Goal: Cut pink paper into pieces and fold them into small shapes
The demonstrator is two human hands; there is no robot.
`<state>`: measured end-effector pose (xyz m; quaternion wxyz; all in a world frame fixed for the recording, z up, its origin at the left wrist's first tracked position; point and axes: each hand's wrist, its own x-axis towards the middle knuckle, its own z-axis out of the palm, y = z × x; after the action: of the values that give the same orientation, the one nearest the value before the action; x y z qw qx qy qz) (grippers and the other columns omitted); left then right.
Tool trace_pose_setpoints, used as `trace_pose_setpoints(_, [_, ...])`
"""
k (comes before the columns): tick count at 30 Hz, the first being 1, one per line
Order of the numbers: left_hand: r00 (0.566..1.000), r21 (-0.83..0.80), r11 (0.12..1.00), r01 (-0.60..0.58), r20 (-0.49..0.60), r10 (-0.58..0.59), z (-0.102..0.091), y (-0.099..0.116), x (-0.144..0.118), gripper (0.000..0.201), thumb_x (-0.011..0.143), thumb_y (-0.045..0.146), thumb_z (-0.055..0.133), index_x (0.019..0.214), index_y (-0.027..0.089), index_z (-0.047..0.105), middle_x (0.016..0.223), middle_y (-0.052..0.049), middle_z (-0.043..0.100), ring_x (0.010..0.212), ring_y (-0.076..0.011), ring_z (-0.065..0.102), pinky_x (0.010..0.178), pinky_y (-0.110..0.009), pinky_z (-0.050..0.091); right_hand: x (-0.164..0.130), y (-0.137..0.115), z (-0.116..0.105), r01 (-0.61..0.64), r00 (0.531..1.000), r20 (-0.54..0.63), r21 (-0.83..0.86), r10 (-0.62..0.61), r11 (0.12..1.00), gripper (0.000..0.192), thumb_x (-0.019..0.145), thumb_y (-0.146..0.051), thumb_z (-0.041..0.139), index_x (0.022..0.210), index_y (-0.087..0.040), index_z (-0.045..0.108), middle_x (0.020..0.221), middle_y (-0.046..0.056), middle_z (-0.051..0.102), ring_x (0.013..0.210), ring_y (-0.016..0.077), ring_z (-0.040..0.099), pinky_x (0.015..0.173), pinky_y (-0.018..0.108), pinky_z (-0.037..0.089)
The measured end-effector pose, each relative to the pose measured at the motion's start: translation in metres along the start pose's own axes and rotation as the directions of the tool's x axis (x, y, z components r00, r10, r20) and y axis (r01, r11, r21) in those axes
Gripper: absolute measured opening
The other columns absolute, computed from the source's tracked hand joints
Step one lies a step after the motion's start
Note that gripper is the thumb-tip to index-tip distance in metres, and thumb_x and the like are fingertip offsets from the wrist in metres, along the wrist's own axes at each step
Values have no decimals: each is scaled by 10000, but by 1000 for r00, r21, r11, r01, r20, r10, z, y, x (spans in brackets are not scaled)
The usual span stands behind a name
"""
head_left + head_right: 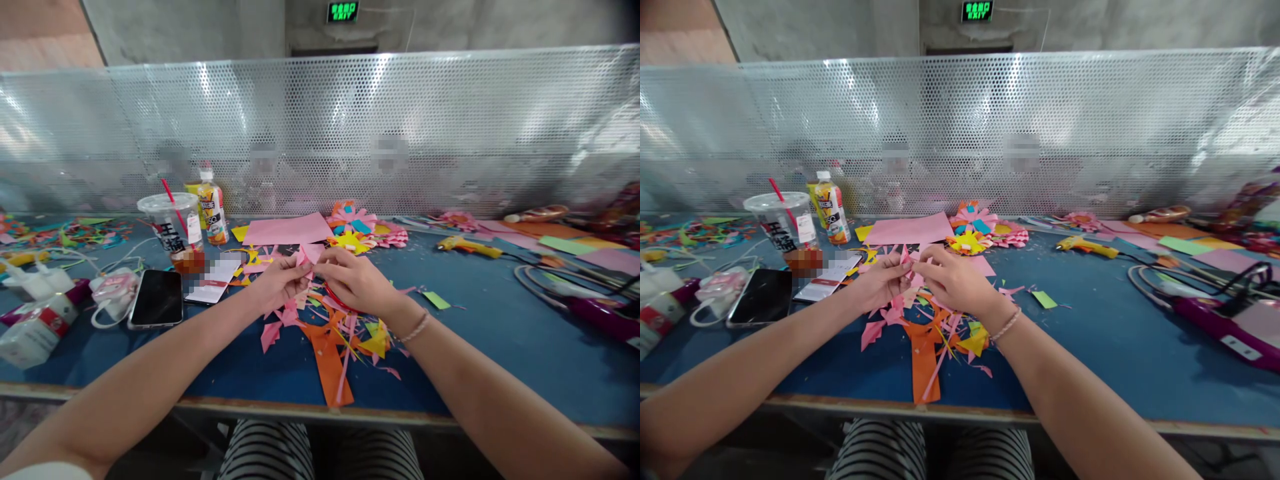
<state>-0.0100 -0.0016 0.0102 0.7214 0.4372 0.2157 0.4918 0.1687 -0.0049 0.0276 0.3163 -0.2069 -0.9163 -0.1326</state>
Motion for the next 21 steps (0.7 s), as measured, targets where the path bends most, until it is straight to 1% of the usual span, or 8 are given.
trace_pose_setpoints(3, [1000, -9, 1000, 17, 2, -17, 1, 1, -1, 135, 628, 109, 681, 617, 109, 546, 549, 30, 527, 500, -29, 507, 487, -127, 412, 1, 0, -1, 6, 1000, 12, -3, -6, 1000, 262, 825, -127, 387, 1028, -204, 533, 1005, 96, 498, 805, 151, 517, 669, 292, 459])
trace_pose_setpoints(7, [998, -17, 999, 28, 51, -27, 1, 2, -2, 106, 658, 108, 652, 638, 103, 549, 588, 21, 536, 479, -21, 479, 484, -142, 401, 3, -3, 0, -99, 982, -144, 166, 123, 981, 200, 817, -108, 402, 973, -181, 503, 909, 79, 518, 836, 154, 506, 709, 291, 454])
trace_pose_setpoints(9, [998, -14, 999, 37, 59, -36, 2, 2, -2, 110, 667, 116, 645, 626, 102, 543, 566, 24, 521, 469, -23, 470, 489, -153, 402, 5, -4, 0, -105, 974, -173, 225, 146, 969, 176, 810, -94, 409, 936, -176, 501, 882, 72, 519, 828, 148, 502, 717, 289, 447])
trace_pose_setpoints(11, [998, -10, 999, 39, 53, -38, 2, 3, -3, 113, 668, 123, 644, 627, 104, 540, 554, 26, 513, 464, -26, 464, 491, -160, 399, 5, -5, 0, -68, 980, -164, 243, 110, 968, 174, 801, -79, 414, 908, -175, 512, 872, 68, 518, 839, 149, 499, 740, 295, 437])
trace_pose_setpoints(13, [998, -8, 999, 38, 48, -38, 2, 3, -4, 114, 664, 123, 646, 630, 106, 538, 557, 27, 513, 464, -24, 458, 491, -160, 392, 6, -5, 1, -64, 979, -170, 250, 109, 966, 177, 796, -72, 416, 899, -176, 516, 863, 64, 518, 832, 145, 496, 739, 292, 430])
trace_pose_setpoints(16, [998, 10, 999, 46, 52, -46, 3, 4, -4, 128, 661, 124, 644, 617, 107, 525, 549, 30, 503, 461, -21, 449, 484, -156, 375, 5, -5, 2, -123, 966, -191, 260, 175, 958, 157, 800, -89, 424, 897, -175, 511, 845, 56, 515, 770, 131, 486, 674, 261, 422])
trace_pose_setpoints(18, [999, 35, 999, 41, 29, -42, 4, 4, -4, 143, 654, 128, 648, 606, 112, 514, 542, 33, 501, 457, -22, 447, 473, -153, 359, 5, -5, 3, -155, 959, -189, 271, 210, 950, 127, 803, -103, 424, 869, -174, 506, 827, 50, 515, 748, 127, 478, 652, 251, 409])
trace_pose_setpoints(21, [999, 93, 996, 12, -33, -9, 5, 2, -3, 172, 627, 139, 662, 592, 124, 494, 554, 30, 515, 454, -26, 446, 459, -158, 338, 6, -6, 5, -249, 945, -134, 300, 299, 921, 77, 800, -122, 428, 764, -171, 476, 728, 19, 498, 671, 113, 458, 604, 232, 378])
